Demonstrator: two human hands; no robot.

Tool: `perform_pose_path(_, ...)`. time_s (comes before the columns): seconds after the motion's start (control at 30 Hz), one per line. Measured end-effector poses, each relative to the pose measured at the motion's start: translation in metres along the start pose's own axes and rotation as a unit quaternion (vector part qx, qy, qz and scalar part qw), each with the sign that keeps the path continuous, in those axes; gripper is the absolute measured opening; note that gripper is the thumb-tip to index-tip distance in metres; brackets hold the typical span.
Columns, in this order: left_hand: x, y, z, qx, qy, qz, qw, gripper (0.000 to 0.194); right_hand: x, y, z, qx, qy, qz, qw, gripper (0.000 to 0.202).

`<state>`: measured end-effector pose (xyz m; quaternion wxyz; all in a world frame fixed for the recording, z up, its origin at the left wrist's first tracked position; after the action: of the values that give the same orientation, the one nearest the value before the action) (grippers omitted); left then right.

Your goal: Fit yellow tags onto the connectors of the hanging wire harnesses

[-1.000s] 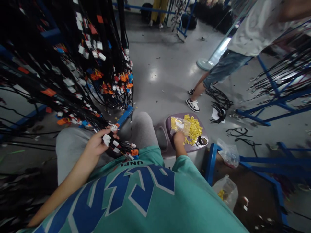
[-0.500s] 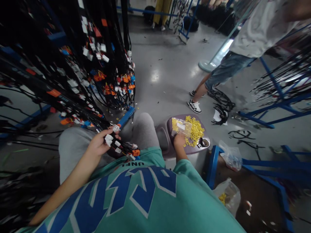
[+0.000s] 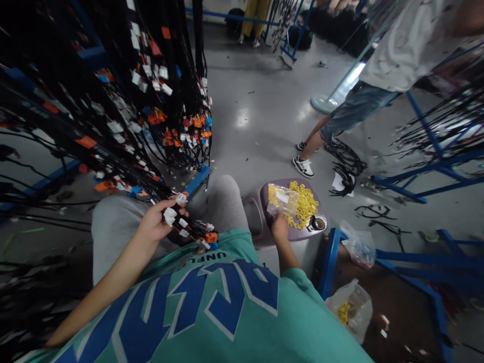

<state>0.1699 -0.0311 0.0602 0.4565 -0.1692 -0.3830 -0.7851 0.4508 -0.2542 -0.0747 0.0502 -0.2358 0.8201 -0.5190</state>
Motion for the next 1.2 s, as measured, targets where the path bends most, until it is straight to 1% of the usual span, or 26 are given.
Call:
perform_pose_path(0.07,-0.001,0.0,-0.001,0.009,0.01,-0.022,1.0,0.02,0.006,-0.003,-0.004,-0.064,0.008,-0.017,0.998,0.023)
perform_pose_path(0.13,-0.001,0.001,-0.003,0.021,0.022,-0.048,0.998,0.019,0.012,-0.005,-0.015,-0.139,0.005,-0.049,0.989,0.024)
perform_pose_path(0.23,-0.001,0.002,-0.006,0.042,0.037,-0.093,0.994,0.016,0.023,-0.008,-0.046,-0.246,-0.026,-0.112,0.962,0.029)
perform_pose_path(0.3,0.0,0.003,-0.008,0.053,0.038,-0.125,0.99,0.014,0.032,-0.01,-0.075,-0.339,-0.048,-0.166,0.925,0.034)
perform_pose_path(0.37,0.002,0.003,-0.01,0.062,0.034,-0.151,0.986,0.012,0.044,-0.014,-0.107,-0.453,-0.057,-0.237,0.857,0.037)
perform_pose_path(0.4,0.003,0.003,-0.011,0.066,0.032,-0.163,0.984,0.012,0.05,-0.017,-0.123,-0.493,-0.06,-0.272,0.824,0.037)
perform_pose_path(0.47,0.004,0.002,-0.013,0.074,0.031,-0.181,0.98,0.011,0.064,-0.024,-0.153,-0.536,-0.076,-0.336,0.771,0.035)
perform_pose_path(0.53,0.006,0.002,-0.014,0.083,0.03,-0.193,0.977,0.011,0.077,-0.032,-0.178,-0.55,-0.109,-0.386,0.733,0.031)
perform_pose_path(0.6,0.008,0.001,-0.014,0.087,0.025,-0.2,0.976,0.011,0.088,-0.04,-0.199,-0.556,-0.146,-0.409,0.708,0.026)
perform_pose_path(0.7,0.008,-0.002,-0.016,0.081,0.01,-0.2,0.976,0.01,0.102,-0.047,-0.221,-0.563,-0.188,-0.407,0.694,0.024)
perform_pose_path(0.83,0.004,-0.008,-0.018,0.065,-0.004,-0.177,0.982,0.012,0.116,-0.05,-0.238,-0.559,-0.218,-0.393,0.697,0.028)
perform_pose_path(0.97,0.001,-0.011,-0.02,0.068,0.0,-0.167,0.984,0.015,0.122,-0.047,-0.242,-0.559,-0.21,-0.394,0.699,0.027)
perform_pose_path(1.1,0.0,-0.012,-0.021,0.074,-0.013,-0.156,0.985,0.014,0.121,-0.044,-0.242,-0.566,-0.196,-0.417,0.684,0.026)
perform_pose_path(1.17,0.0,-0.012,-0.021,0.072,-0.006,-0.154,0.985,0.014,0.121,-0.044,-0.241,-0.571,-0.197,-0.411,0.683,0.024)
perform_pose_path(1.2,0.001,-0.012,-0.021,0.072,0.001,-0.155,0.985,0.014,0.121,-0.044,-0.241,-0.572,-0.201,-0.4,0.687,0.022)
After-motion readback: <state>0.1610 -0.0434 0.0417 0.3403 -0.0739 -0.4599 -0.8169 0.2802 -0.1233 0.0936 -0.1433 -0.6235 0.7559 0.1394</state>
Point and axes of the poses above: each hand's wrist, its own x-axis away from the middle knuckle, its own y-axis out of the palm, z = x × y, the point moved 2 cm from there along -x, towards the middle knuckle, and after that the axes turned 9 degrees about -x, right-handed, at the moved point
